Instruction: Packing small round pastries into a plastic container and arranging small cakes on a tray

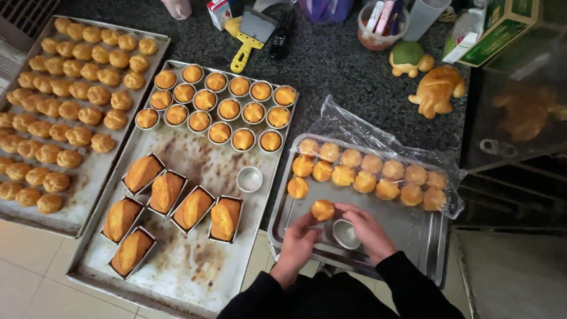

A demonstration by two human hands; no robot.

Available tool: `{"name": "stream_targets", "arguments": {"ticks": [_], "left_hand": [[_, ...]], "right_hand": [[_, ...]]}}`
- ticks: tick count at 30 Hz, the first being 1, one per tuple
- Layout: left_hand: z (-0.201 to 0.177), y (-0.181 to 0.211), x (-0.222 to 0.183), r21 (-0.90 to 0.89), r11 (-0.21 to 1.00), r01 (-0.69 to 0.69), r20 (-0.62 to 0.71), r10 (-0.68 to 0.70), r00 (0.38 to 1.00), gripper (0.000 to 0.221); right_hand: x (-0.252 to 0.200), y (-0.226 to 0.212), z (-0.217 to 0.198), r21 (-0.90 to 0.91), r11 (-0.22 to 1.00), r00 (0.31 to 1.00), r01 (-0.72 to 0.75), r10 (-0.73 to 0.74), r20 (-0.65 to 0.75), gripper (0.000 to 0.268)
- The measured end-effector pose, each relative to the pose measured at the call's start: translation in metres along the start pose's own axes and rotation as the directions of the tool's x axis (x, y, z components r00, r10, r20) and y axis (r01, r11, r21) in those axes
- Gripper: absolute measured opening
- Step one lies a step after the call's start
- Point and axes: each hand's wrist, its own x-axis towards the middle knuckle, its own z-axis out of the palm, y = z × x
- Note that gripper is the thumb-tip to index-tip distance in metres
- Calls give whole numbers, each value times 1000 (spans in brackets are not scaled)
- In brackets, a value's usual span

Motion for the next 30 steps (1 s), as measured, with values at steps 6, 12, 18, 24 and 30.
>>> {"name": "stream_targets", "arguments": {"ticks": [6, 12, 18, 24, 30], "left_hand": [[8, -10, 30, -89, 982, -168, 18, 170, 985, 82], [10, 7, 33, -39, 992, -122, -52, 120, 991, 82], [9, 20, 23, -22, 995, -100, -26, 99, 995, 81], [5, 3, 32, -19, 996, -91, -31, 90, 995, 82], [-4, -19, 46, -34, 993, -112, -4, 112, 994, 87]], "right_hand": [[19, -16, 3, 3, 999, 999, 45, -45, -17, 52], [10, -49, 12, 38, 999, 1000, 19, -19, -20, 49], [22, -38, 15, 80, 997, 1000, -14, 15, -13, 49], [16, -46, 16, 47, 998, 998, -53, 54, -21, 52], [22, -37, 16, 105, 993, 998, -60, 61, -8, 51]]}}
